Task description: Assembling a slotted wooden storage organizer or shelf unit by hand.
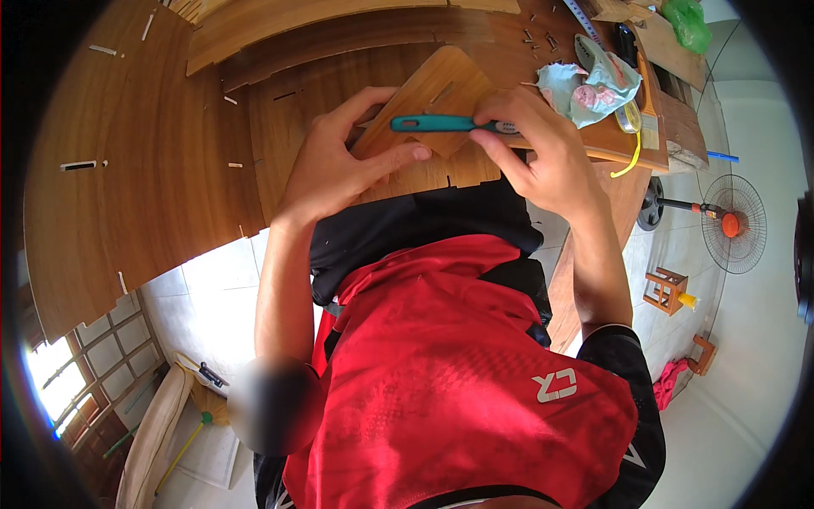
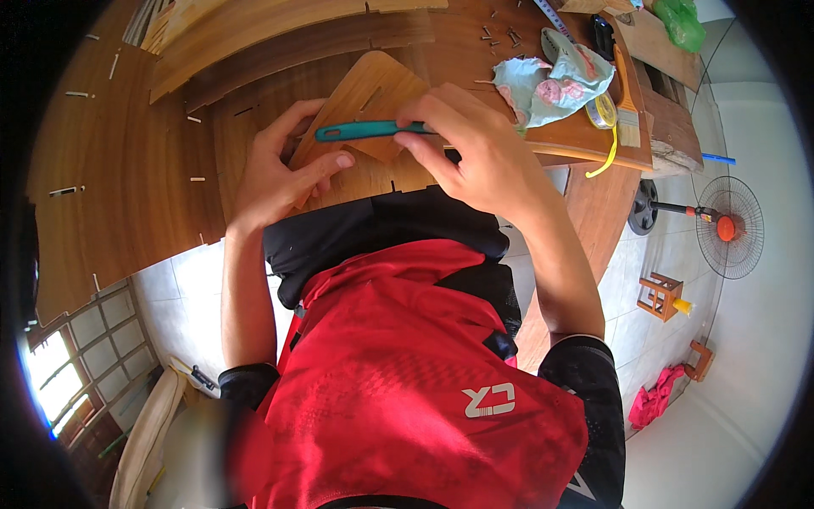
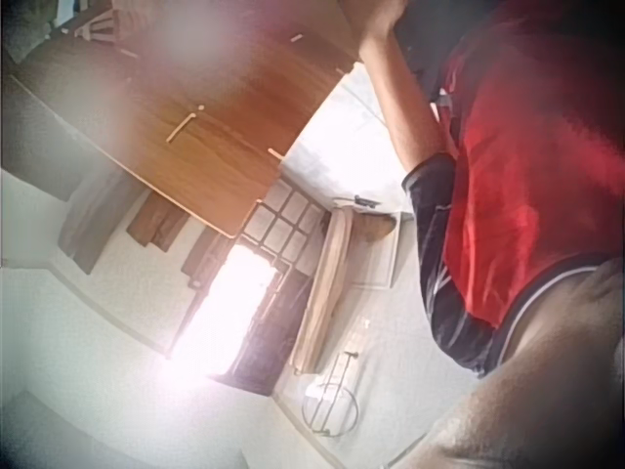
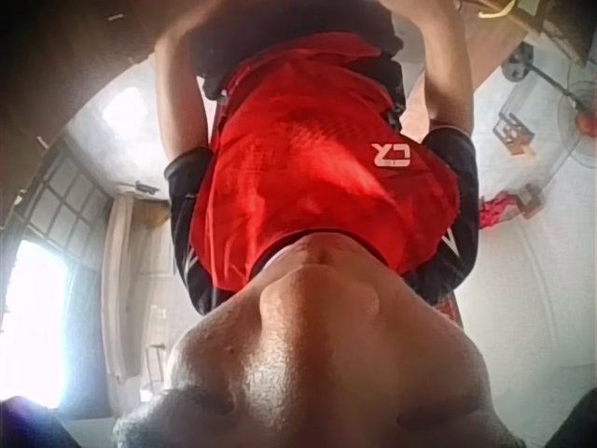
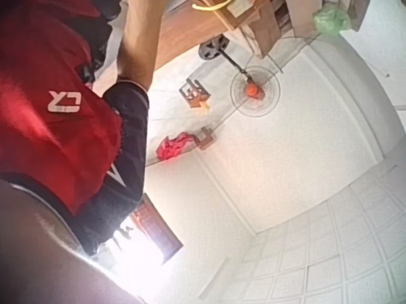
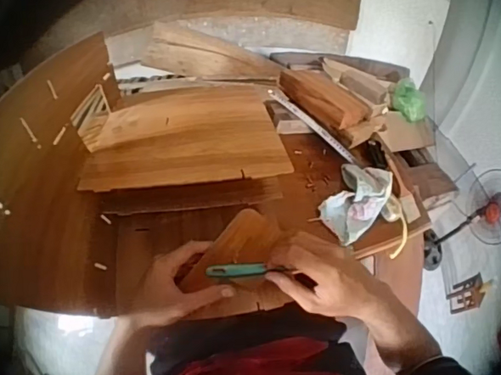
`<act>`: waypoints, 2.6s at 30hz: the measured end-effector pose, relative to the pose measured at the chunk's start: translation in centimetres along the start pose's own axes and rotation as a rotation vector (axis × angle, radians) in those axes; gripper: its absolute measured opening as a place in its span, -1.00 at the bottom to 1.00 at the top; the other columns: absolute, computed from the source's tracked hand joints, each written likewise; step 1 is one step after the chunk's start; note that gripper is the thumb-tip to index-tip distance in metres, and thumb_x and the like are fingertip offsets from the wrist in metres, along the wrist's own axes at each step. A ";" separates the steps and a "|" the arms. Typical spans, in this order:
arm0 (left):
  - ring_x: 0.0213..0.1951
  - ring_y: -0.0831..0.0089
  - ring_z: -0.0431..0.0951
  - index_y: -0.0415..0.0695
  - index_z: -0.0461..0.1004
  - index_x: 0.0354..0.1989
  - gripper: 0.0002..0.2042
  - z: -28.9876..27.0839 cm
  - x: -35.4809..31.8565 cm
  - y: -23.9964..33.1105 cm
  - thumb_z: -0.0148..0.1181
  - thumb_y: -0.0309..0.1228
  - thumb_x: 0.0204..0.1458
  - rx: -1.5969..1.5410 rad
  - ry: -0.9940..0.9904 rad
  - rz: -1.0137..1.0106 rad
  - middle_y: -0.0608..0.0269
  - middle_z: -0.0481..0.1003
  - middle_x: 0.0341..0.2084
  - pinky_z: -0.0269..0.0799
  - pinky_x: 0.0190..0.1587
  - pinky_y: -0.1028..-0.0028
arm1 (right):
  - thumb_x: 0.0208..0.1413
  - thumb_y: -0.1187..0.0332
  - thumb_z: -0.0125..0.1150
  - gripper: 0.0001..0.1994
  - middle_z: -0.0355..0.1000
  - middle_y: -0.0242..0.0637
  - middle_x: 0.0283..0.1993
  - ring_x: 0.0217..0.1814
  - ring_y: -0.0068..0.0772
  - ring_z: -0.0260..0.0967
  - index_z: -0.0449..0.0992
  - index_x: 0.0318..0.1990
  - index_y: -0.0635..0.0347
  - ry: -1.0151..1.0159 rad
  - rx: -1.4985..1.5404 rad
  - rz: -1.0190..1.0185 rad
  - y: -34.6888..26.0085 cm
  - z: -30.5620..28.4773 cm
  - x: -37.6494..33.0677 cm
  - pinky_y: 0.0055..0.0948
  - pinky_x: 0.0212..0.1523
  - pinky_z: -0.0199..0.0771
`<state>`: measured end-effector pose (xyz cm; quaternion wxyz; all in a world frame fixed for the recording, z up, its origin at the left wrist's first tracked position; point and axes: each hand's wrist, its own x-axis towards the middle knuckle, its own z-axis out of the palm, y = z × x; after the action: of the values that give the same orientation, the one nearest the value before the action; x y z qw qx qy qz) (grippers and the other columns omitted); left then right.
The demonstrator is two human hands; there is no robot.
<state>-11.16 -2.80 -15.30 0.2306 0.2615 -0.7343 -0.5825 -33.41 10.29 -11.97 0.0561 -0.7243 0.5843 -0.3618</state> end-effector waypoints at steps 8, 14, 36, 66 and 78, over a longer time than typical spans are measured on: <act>-0.55 0.71 0.48 -0.22 0.54 0.10 -0.58 0.6 0.2 -0.1 0.45 -0.32 0.11 -0.150 -0.049 -0.076 0.29 0.64 -0.36 0.37 -0.51 0.60 | 0.03 0.42 0.48 -0.82 0.51 -0.32 -0.17 -0.22 -0.19 0.51 0.64 -0.20 0.12 0.010 0.020 -0.064 1.3 1.0 0.9 -0.29 -0.23 0.51; -0.61 0.70 0.41 -0.24 0.63 0.05 -0.63 0.7 0.0 0.0 0.44 -0.32 0.12 0.005 0.056 0.007 0.32 0.58 -0.57 0.32 -0.54 0.53 | -0.14 0.29 0.62 -0.55 0.45 -0.34 -0.10 -0.20 -0.23 0.52 0.56 -0.06 0.06 0.061 -0.064 0.120 0.3 0.5 1.3 -0.33 -0.23 0.54; -0.58 0.46 0.58 -0.16 0.63 -0.02 -0.66 0.7 -0.7 0.5 0.49 -0.32 0.05 0.564 0.087 0.403 0.14 0.63 -0.49 0.45 -0.50 0.47 | -0.18 -0.04 0.62 -0.44 0.59 -0.15 -0.40 -0.33 0.03 0.58 0.59 -0.14 0.18 -0.020 -0.120 0.149 1.1 0.2 1.0 -0.21 -0.33 0.55; -0.39 0.10 0.69 -0.13 0.50 -0.01 -0.66 0.1 2.9 2.4 0.32 -0.17 0.20 0.769 0.021 0.265 0.03 0.63 -0.43 0.52 -0.33 0.23 | -0.16 -0.01 0.62 -0.33 0.61 -0.09 -0.16 -0.13 0.02 0.61 0.48 0.04 0.17 0.128 -0.206 0.157 1.9 0.2 2.9 -0.20 -0.18 0.59; -0.35 0.09 0.70 -0.11 0.52 0.00 -0.65 0.8 2.1 2.7 0.35 -0.15 0.18 0.708 0.036 0.119 0.04 0.64 -0.42 0.53 -0.32 0.25 | -0.07 -0.01 0.57 -0.32 0.60 -0.06 -0.15 -0.16 0.04 0.61 0.43 0.14 0.14 0.001 -0.218 0.172 3.1 0.3 2.0 -0.20 -0.23 0.60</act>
<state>-13.59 -3.05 -12.81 0.1722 0.2923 -0.9002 -0.2729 -35.65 7.46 -12.81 0.0072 -0.6732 0.6800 -0.2904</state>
